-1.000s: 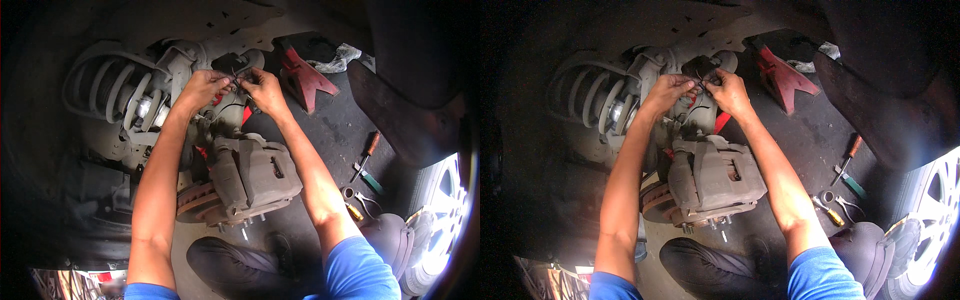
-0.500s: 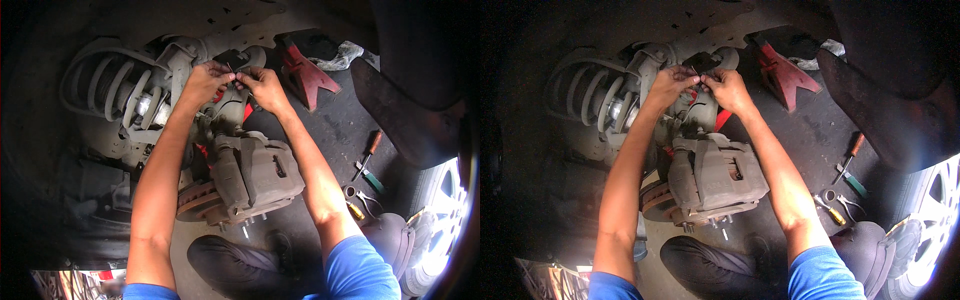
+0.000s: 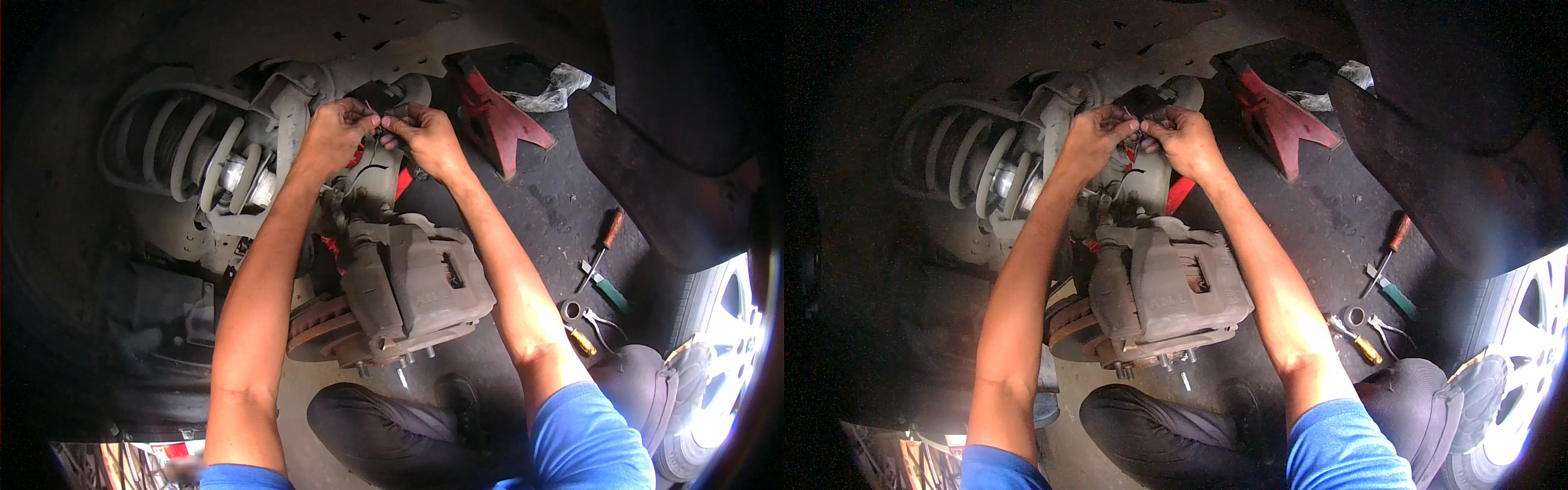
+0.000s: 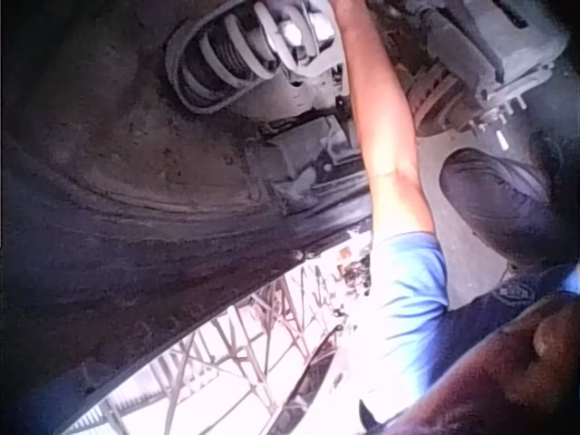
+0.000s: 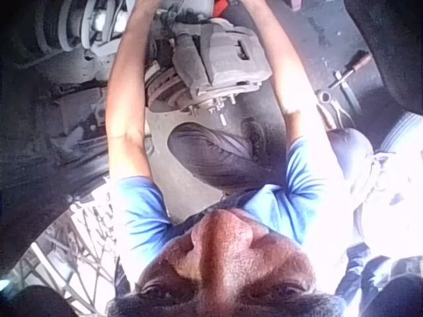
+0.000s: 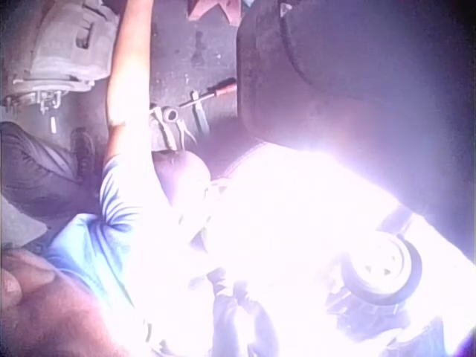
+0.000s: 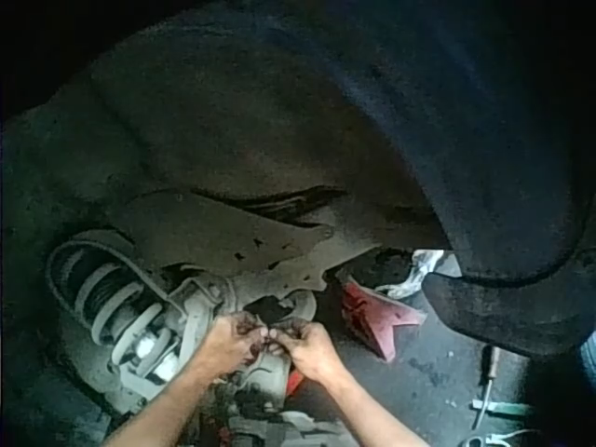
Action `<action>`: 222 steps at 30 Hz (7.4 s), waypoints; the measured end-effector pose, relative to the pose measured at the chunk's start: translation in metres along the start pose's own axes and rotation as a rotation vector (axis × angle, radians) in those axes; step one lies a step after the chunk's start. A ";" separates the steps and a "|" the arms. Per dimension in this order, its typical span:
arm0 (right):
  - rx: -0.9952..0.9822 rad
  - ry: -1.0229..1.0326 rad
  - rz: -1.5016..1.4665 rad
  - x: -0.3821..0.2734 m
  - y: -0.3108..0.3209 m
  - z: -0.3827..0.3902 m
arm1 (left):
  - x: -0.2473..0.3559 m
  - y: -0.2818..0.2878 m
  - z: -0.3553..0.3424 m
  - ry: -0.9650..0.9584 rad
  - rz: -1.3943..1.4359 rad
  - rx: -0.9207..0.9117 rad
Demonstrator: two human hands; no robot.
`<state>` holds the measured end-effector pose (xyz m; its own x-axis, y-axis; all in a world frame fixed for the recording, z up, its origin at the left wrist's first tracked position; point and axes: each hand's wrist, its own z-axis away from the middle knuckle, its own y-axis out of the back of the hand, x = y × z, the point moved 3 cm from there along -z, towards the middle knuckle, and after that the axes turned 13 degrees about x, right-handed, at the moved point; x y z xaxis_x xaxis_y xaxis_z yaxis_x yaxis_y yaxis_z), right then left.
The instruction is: Inspecting and repairing the brake sensor wiring and associated components on a vehicle.
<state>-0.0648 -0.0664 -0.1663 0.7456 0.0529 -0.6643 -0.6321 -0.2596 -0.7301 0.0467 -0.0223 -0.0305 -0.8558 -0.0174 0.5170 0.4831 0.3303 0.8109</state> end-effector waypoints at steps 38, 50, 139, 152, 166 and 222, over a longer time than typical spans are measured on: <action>0.155 0.368 0.410 -0.015 0.005 0.006 | 0.000 0.003 0.000 0.111 0.022 -0.096; 0.052 0.412 0.571 -0.015 0.007 0.007 | 0.002 0.004 0.001 0.151 0.025 -0.033; -0.011 -0.065 0.022 -0.008 -0.002 -0.004 | 0.007 0.001 -0.001 0.087 -0.033 0.001; 0.067 -0.110 0.018 -0.003 -0.001 -0.003 | 0.005 -0.002 0.001 -0.045 -0.048 -0.004; 0.110 0.293 0.462 -0.003 0.006 -0.003 | -0.008 0.001 -0.004 0.128 0.030 0.000; 0.071 0.103 0.075 0.006 -0.001 -0.009 | -0.006 0.016 -0.001 0.239 0.098 -0.061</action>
<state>-0.0579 -0.0744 -0.1677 0.7114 -0.0645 -0.6998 -0.6972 -0.1900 -0.6912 0.0596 -0.0177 -0.0199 -0.7400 -0.2134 0.6378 0.5778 0.2838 0.7653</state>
